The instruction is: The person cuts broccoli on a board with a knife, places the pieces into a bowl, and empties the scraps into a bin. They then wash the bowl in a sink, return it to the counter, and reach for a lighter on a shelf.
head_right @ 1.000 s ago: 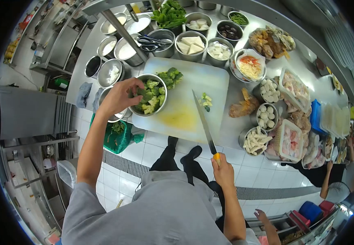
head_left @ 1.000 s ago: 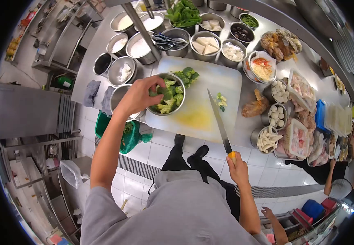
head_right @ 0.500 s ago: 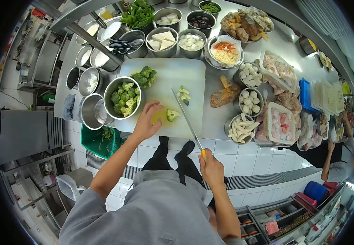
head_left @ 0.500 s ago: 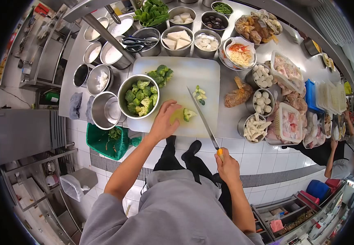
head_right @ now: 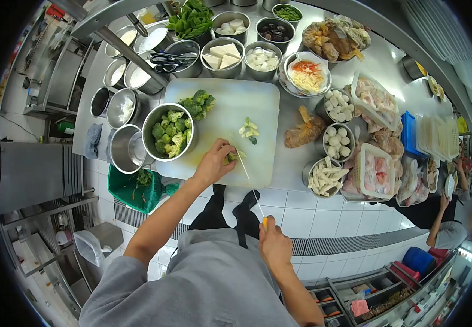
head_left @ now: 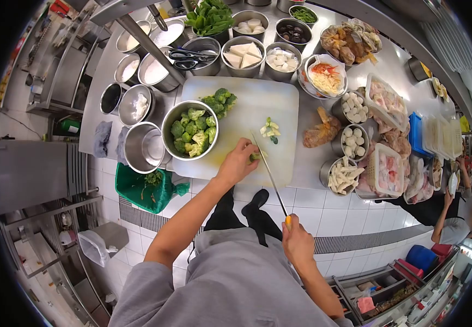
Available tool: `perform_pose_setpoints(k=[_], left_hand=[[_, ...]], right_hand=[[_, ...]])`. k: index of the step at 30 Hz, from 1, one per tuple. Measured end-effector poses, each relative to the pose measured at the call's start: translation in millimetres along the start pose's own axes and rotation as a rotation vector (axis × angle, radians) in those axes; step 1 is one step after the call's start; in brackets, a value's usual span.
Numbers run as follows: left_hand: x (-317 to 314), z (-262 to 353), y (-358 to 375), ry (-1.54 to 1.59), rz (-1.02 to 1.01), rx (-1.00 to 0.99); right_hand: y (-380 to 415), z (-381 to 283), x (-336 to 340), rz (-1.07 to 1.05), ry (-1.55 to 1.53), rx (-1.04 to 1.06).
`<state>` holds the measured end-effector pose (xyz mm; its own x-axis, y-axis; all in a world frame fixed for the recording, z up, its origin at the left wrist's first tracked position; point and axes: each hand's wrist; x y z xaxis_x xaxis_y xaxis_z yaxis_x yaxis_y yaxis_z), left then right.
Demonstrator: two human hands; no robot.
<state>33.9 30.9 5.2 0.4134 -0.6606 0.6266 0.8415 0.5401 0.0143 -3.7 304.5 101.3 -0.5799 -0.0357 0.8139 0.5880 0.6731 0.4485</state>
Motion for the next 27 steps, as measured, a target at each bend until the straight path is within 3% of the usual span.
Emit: perform_pose_setpoints(k=[2,7,9,11,12,14,16,17,19,22,23,26,27], left_hand=[[-4,-2,0,0.014,-0.008,0.044],[19,24,-9,0.003,-0.038,0.144],[47,41,-23,0.009,0.051,-0.007],[93,39,-64,-0.102,0.291,-0.084],[122,30,-85,-0.063,0.324,-0.04],[164,-6,-128,-0.329,0.389,-0.009],[180,-53,-154,-0.42,0.125,0.106],[177,-73,-161,-0.425,0.128,0.113],[174,-95,-168,-0.405,-0.218,0.216],[184,-82,-162,-0.35,-0.103,0.196],[190,-77,-152,-0.374,0.077,0.012],[211,-6,-101,-0.301,0.07,-0.048],[206,2,-80,-0.293,-0.102,-0.054]], right_hand=[[-12,13,-36,0.107,0.009,0.063],[-33,15,-42,0.104,-0.062,0.079],[-36,18,-32,0.047,-0.097,0.063],[-38,21,-32,0.063,-0.111,0.081],[-38,23,-33,0.082,-0.122,0.096],[-39,27,-34,0.076,-0.139,0.107],[-39,24,-31,0.045,-0.174,0.079],[-39,23,-32,0.04,-0.176,0.086],[-39,22,-32,0.043,-0.195,0.058],[-38,18,-28,0.044,-0.16,0.04],[-38,18,-28,0.041,-0.159,0.044],[-39,21,-27,0.075,-0.14,0.059],[-40,22,-27,0.076,-0.16,0.074]])
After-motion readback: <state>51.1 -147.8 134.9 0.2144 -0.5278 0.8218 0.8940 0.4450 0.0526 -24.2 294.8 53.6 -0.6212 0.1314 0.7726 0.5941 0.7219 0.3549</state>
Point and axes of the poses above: each hand's wrist, its own y-axis away from the middle knuckle, its own x-axis out of the back of the hand, z = x × y, and after that the axes turned 4 degrees about x, right-handed
